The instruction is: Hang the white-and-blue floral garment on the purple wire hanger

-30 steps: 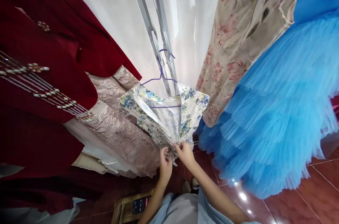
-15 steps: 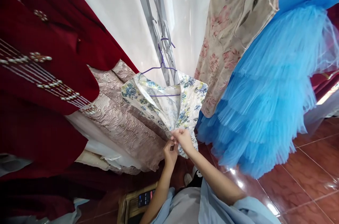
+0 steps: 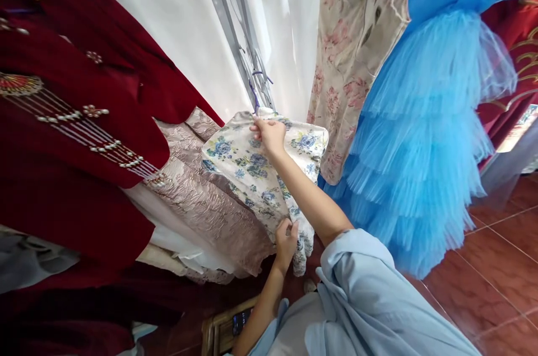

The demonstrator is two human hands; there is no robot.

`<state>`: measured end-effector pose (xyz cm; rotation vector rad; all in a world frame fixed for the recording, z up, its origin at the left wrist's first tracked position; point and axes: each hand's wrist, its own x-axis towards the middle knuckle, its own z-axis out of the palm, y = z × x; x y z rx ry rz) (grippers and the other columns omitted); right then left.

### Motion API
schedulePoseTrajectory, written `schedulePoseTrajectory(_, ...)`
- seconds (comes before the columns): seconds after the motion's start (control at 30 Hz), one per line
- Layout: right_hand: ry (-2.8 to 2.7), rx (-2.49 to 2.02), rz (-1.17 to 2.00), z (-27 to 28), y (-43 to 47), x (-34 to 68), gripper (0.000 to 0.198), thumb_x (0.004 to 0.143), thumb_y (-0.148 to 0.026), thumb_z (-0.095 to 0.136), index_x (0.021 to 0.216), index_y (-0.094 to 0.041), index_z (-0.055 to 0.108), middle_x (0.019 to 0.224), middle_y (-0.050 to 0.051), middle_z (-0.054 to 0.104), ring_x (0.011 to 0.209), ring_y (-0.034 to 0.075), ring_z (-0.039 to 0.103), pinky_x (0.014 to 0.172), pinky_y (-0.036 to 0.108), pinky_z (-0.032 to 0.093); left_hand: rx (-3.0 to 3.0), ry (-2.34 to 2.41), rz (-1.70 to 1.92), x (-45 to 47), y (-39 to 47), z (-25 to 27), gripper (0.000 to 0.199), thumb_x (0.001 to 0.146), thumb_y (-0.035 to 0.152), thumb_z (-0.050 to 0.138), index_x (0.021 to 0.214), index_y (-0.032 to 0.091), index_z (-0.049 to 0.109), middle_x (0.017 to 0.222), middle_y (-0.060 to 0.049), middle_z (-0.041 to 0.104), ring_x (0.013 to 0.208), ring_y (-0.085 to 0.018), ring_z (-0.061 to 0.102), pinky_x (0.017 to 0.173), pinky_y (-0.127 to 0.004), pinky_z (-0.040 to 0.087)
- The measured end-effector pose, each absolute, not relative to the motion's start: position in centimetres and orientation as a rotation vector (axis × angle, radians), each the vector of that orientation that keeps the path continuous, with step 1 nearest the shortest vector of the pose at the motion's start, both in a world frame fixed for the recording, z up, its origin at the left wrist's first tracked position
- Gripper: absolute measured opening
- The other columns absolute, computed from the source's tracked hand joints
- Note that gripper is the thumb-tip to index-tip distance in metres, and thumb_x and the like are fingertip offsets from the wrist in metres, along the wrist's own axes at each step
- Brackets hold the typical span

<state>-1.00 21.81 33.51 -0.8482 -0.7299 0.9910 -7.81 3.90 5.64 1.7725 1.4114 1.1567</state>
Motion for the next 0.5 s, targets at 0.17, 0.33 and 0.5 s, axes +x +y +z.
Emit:
schedulePoseTrajectory(0.17, -0.820, -0.773, 0.900, 36.4, 22.7, -0.7, 0.027, 0.083, -0.041, 0.073, 0.084, -0.016, 0.064, 0.060, -0.001, 0.066, 0.043, 0.007, 0.052, 0.043, 0.019, 0.040, 1.819, 1.373, 1.053, -8.7, 3.5, 3.7, 0.034, 0.094, 0.038, 0.054, 0.067, 0.019, 0.052, 0.070, -0.002, 0.057, 0.073, -0.017, 0.055, 0.075, -0.030, 0.042)
schedulePoseTrajectory(0.33, -0.990, -0.776, 0.538, 34.7, 21.3, 2.6, 0.022, 0.089, -0.039, 0.063, 0.097, -0.019, 0.065, 0.070, 0.000, 0.066, 0.064, 0.012, 0.063, 0.062, 0.024, 0.049, 1.721, 1.290, 1.184, -12.8, 5.5, 6.0, 0.027, 0.095, 0.039, 0.053, 0.099, 0.018, 0.069, 0.099, -0.009, 0.070, 0.095, -0.022, 0.064, 0.088, -0.035, 0.049)
schedulePoseTrajectory(0.5, -1.204, -1.097, 0.215, 31.8, 20.3, 5.8, 0.026, 0.087, -0.044, 0.064, 0.081, -0.019, 0.066, 0.079, 0.004, 0.067, 0.084, 0.020, 0.063, 0.078, 0.030, 0.048, 2.087, 1.334, 1.705, -16.0, 12.0, 18.7, 0.022, 0.097, 0.032, 0.051, 0.100, 0.018, 0.068, 0.101, -0.013, 0.068, 0.100, -0.024, 0.062, 0.093, -0.040, 0.049)
